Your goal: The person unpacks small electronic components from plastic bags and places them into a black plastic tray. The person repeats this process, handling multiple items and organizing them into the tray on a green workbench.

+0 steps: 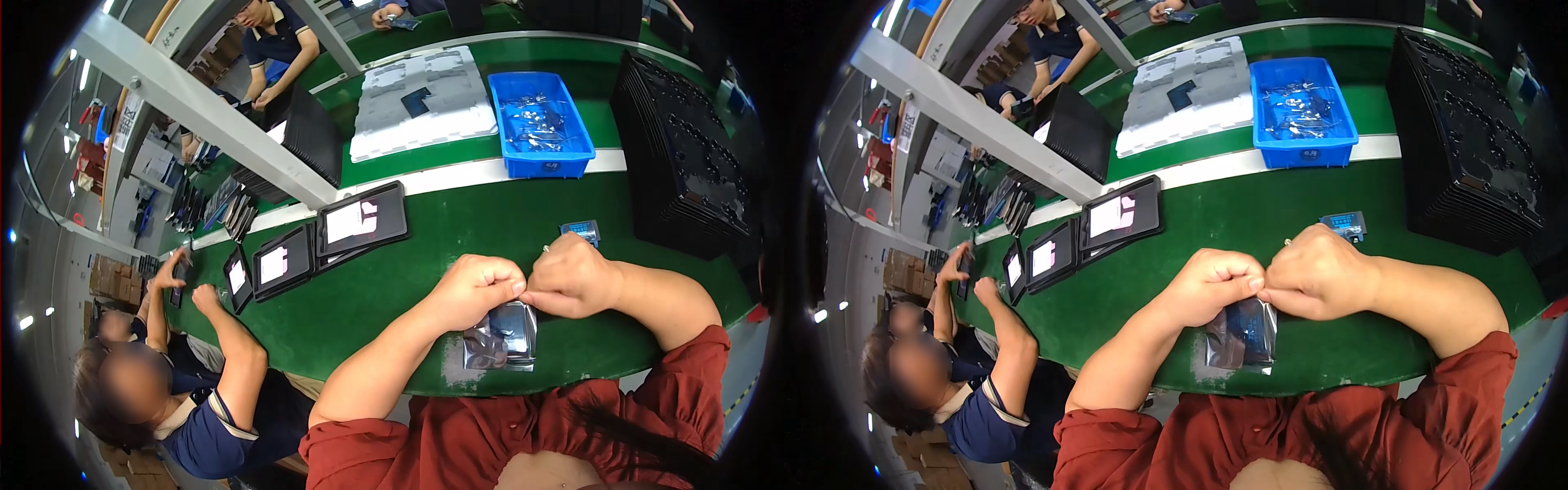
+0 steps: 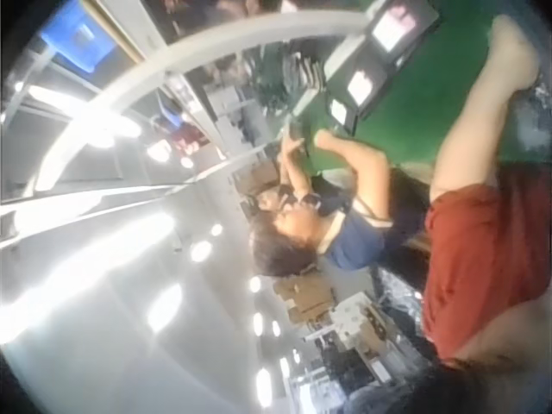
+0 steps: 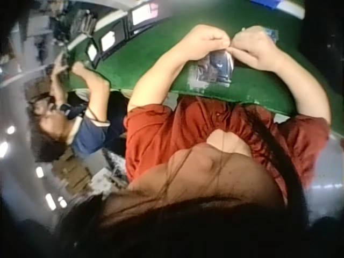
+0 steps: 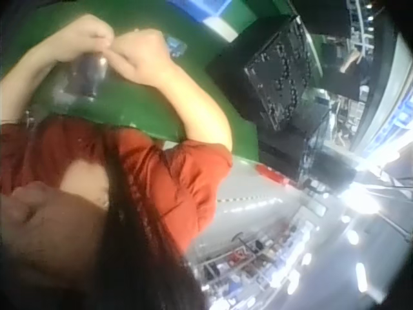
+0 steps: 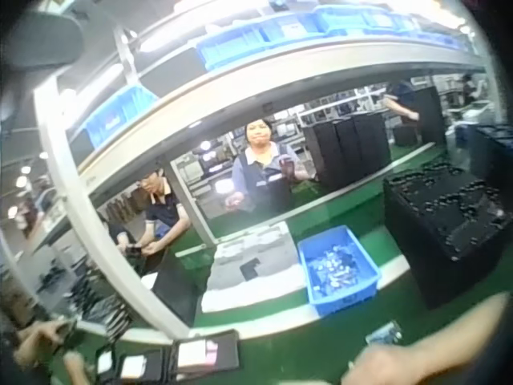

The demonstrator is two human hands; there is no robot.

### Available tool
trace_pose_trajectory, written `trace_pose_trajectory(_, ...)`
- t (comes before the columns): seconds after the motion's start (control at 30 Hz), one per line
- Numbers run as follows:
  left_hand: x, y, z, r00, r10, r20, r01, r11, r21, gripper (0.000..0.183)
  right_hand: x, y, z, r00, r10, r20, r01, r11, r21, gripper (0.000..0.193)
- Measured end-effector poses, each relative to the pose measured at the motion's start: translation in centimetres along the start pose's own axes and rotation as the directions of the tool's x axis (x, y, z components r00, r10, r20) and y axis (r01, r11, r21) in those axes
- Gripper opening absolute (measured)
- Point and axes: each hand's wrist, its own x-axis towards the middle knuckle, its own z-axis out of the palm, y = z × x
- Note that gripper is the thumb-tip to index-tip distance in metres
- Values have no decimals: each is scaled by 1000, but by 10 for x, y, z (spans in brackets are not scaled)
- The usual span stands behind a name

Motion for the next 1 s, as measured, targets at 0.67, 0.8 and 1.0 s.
trace_pose_trajectory(0.67, 9, -9, -11, 872, 173, -458, -26, 950, 311, 17, -2, -51, 8, 904, -409, 120, 423, 896, -132, 18)
trace_pose_trajectory(0.8, 13, -18, -18, 800, 192, -569, 75, 908, 411, 19, 0, -63, 9, 885, -465, 37, 465, 885, -8, 19)
trace_pose_trajectory(1.0, 8, -11, -12, 813, 220, -540, -58, 952, 302, 18, 6, -37, -8, 999, 46, -5, -46, 998, -39, 10)
